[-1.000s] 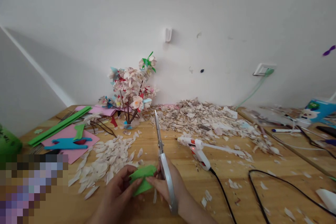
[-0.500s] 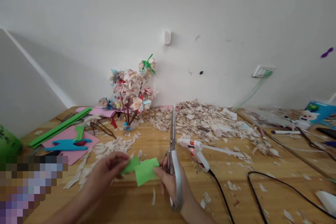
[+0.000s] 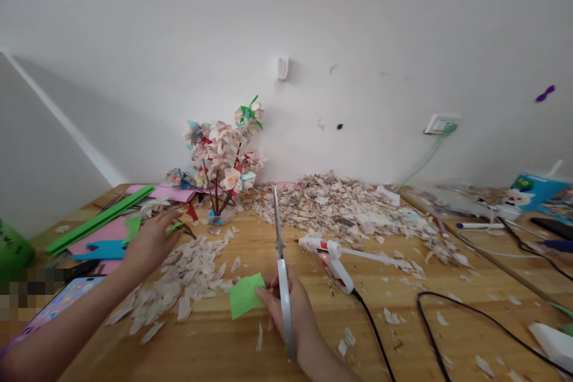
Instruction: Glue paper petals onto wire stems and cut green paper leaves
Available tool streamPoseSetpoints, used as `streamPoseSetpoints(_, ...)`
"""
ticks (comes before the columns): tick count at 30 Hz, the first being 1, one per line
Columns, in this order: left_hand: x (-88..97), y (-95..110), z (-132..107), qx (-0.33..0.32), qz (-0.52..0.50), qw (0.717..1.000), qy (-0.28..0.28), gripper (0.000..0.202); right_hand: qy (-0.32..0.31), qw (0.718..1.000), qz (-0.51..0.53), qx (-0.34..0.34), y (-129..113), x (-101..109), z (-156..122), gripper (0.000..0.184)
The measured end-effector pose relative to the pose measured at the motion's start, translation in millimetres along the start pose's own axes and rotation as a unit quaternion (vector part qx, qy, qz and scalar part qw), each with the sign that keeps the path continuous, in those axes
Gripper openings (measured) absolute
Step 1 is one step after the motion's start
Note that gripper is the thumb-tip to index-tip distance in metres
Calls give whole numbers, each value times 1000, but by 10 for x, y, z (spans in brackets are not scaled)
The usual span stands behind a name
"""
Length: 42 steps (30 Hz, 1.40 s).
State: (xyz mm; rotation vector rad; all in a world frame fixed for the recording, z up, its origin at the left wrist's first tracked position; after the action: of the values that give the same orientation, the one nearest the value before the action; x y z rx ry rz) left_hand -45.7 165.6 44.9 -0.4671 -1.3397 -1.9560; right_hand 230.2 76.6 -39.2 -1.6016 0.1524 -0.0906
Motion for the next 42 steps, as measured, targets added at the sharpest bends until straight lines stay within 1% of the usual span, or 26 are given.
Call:
streamPoseSetpoints(2,-215,264,-293,-24,-26,999,-38,31,-16,1000,12,-4,4,-32,-17,42)
streamPoseSetpoints(3,-378,360,-462,-7,-85,993,-85,33,-29,999,20,-6,9,-57,-26,43)
streamPoseSetpoints(4,-579,442,-647,25,-159,975,-155,35,-42,999,26,-9,16,-82,-36,44)
streamPoseSetpoints(5,-770,498,-837,73,-228,946,-219,38,-55,998,29,-15,27,-109,-45,44)
streamPoseSetpoints(6,-927,565,-1010,107,-285,913,-270,40,-67,997,28,-21,40,-132,-53,44)
streamPoseSetpoints(7,-1043,618,-1149,130,-323,886,-306,40,-78,996,23,-27,51,-153,-60,44)
streamPoseSetpoints(8,-1122,660,-1246,142,-356,864,-328,40,-84,996,16,-30,57,-165,-65,44)
streamPoseSetpoints(10,-1216,666,-1351,176,-408,828,-342,41,-91,995,2,-35,60,-177,-69,43)
streamPoseSetpoints(12,-1247,617,-1371,210,-445,806,-328,45,-89,995,-10,-33,48,-175,-69,41)
streamPoseSetpoints(13,-1245,594,-1363,221,-459,801,-316,46,-87,996,-14,-32,39,-172,-69,40)
streamPoseSetpoints(16,-1199,576,-1324,223,-483,797,-286,41,-81,996,-15,-30,16,-160,-69,38)
streamPoseSetpoints(19,-1149,591,-1318,226,-487,797,-277,34,-74,997,-14,-30,1,-140,-55,39)
streamPoseSetpoints(22,-1151,636,-1367,231,-479,789,-307,31,-50,998,-14,-20,-21,-92,-26,41)
streamPoseSetpoints(25,-1201,669,-1471,256,-463,770,-357,29,-27,999,-18,-4,-53,-47,-20,41)
streamPoseSetpoints(27,-1222,681,-1532,275,-450,760,-380,29,-43,999,-17,4,-71,-65,-42,40)
streamPoseSetpoints(29,-1225,698,-1570,285,-443,752,-396,30,-82,997,-5,5,-82,-120,-83,40)
streamPoseSetpoints(31,-1209,704,-1574,292,-446,749,-394,32,-117,993,7,7,-93,-170,-125,41)
streamPoseSetpoints(33,-1183,701,-1558,300,-456,745,-383,30,-133,991,10,7,-95,-195,-151,40)
streamPoseSetpoints(35,-1166,707,-1551,307,-471,733,-384,28,-143,990,9,4,-82,-214,-159,40)
streamPoseSetpoints(38,-1151,756,-1550,289,-494,713,-405,25,-139,990,-3,6,-59,-215,-145,39)
streamPoseSetpoints(40,-1148,765,-1556,275,-495,715,-410,26,-128,992,-18,15,-58,-201,-132,36)
streamPoseSetpoints(42,-1160,753,-1580,275,-492,717,-411,29,-116,993,-29,21,-69,-184,-123,33)
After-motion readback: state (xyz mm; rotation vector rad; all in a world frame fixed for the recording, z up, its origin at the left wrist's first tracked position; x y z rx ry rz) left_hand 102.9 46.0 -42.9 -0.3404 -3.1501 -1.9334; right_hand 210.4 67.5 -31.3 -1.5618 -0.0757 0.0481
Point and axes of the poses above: each hand's wrist, its own z-axis towards the middle knuckle, its own x-axis out of the back of the hand, y = z × x, the point moved 8 cm from there along z, towards the middle knuckle
